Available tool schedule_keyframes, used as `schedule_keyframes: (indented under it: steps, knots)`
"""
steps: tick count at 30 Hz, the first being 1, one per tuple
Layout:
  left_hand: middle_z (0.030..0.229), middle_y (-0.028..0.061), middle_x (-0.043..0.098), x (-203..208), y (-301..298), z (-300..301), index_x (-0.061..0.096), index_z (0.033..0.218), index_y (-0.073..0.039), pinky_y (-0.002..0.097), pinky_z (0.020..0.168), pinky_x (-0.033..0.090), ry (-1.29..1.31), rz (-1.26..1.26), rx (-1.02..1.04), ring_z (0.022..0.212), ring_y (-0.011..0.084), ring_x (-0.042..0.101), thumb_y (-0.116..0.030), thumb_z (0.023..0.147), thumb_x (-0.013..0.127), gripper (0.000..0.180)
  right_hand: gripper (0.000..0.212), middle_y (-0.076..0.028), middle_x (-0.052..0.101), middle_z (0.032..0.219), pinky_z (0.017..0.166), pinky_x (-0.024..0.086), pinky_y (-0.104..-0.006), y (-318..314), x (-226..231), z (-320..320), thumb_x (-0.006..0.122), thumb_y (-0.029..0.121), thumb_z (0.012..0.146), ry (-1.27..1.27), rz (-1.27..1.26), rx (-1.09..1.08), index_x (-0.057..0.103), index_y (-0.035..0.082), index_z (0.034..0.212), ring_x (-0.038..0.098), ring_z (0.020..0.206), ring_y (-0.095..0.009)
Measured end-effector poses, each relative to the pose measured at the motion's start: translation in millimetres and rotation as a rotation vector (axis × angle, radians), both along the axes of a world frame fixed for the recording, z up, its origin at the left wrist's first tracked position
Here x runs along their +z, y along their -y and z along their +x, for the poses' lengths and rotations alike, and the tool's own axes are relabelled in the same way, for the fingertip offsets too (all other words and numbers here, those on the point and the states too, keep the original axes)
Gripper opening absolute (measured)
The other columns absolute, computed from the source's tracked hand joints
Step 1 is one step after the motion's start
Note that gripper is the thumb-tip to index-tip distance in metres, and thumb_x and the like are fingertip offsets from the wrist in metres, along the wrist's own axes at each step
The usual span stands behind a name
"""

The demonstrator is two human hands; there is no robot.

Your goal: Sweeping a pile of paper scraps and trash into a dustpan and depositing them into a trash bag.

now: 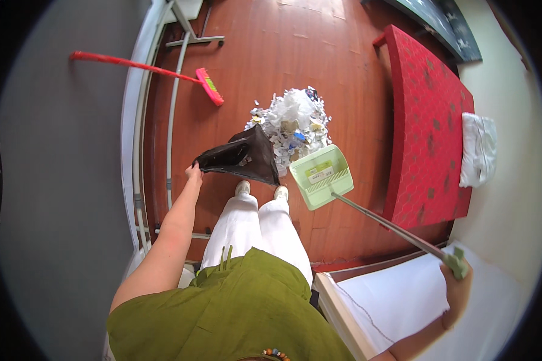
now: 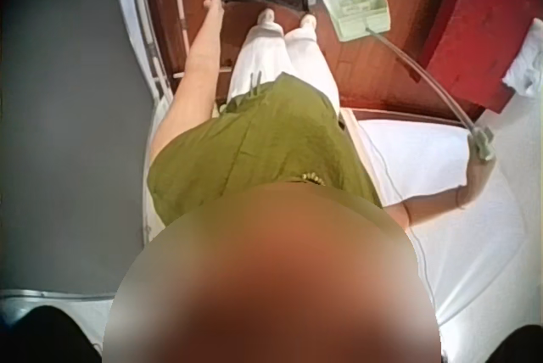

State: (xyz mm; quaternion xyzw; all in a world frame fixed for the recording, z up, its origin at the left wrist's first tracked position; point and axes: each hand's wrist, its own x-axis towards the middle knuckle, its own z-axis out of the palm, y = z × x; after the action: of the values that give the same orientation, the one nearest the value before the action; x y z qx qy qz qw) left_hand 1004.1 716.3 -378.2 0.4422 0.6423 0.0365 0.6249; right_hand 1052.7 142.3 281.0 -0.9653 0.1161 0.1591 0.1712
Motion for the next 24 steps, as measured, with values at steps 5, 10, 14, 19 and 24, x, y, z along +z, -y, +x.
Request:
schedule_keyframes:
  steps: [5, 10, 14, 19, 24]
  knots:
    - [0.061, 0.0009, 0.054, 7, -3, 1, 0.062, 0.086, -0.004, 0.0264, 0.035, 0.031, -0.012, 0.046, 0.144, 0.043, 0.0100, 0.045, -0.028, 0.094, 0.059, 0.026, 0.016, -0.005, 0.056, 0.064, 0.059, 0.043, -0.0290, 61, -168, 10, 0.070, 0.014, 0.082, 0.063, 0.108, 0.104, 0.065, 0.000, 0.085, 0.048, 0.061, -0.009]
    - [0.087, 0.0025, 0.060, 31, -1, 12, 0.060, 0.099, -0.008, 0.0220, 0.044, 0.040, -0.025, -0.044, 0.173, 0.064, 0.0108, 0.053, -0.034, 0.093, 0.060, 0.027, 0.025, -0.019, 0.062, 0.068, 0.057, 0.046, -0.0377, 142, -312, 7, 0.071, 0.027, 0.081, 0.052, -0.009, 0.039, 0.069, 0.002, 0.085, 0.064, 0.064, -0.031]
    - [0.096, 0.0022, 0.060, 49, -16, -1, 0.059, 0.103, -0.010, 0.0230, 0.052, 0.043, -0.016, -0.006, 0.186, 0.074, 0.0122, 0.054, -0.034, 0.093, 0.060, 0.026, 0.029, -0.020, 0.061, 0.067, 0.055, 0.045, -0.0390, 188, -380, 26, 0.069, 0.033, 0.081, -0.008, -0.057, 0.006, 0.069, 0.003, 0.083, 0.064, 0.063, -0.033]
    - [0.098, 0.0038, 0.058, 75, 6, 13, 0.057, 0.109, -0.007, 0.0242, 0.054, 0.044, -0.041, 0.024, 0.234, 0.076, 0.0141, 0.053, -0.033, 0.093, 0.060, 0.031, 0.035, -0.020, 0.062, 0.069, 0.057, 0.046, -0.0440, 222, -412, 54, 0.070, 0.037, 0.079, -0.012, -0.126, 0.104, 0.067, 0.002, 0.076, 0.062, 0.070, -0.039]
    - [0.098, 0.0047, 0.059, 84, 12, 12, 0.058, 0.111, -0.006, 0.0239, 0.054, 0.045, -0.082, 0.067, 0.249, 0.077, 0.0148, 0.054, -0.034, 0.093, 0.059, 0.033, 0.032, -0.018, 0.061, 0.065, 0.055, 0.045, -0.0434, 245, -408, 107, 0.071, 0.035, 0.080, -0.043, -0.066, 0.185, 0.066, 0.004, 0.073, 0.062, 0.065, -0.037]
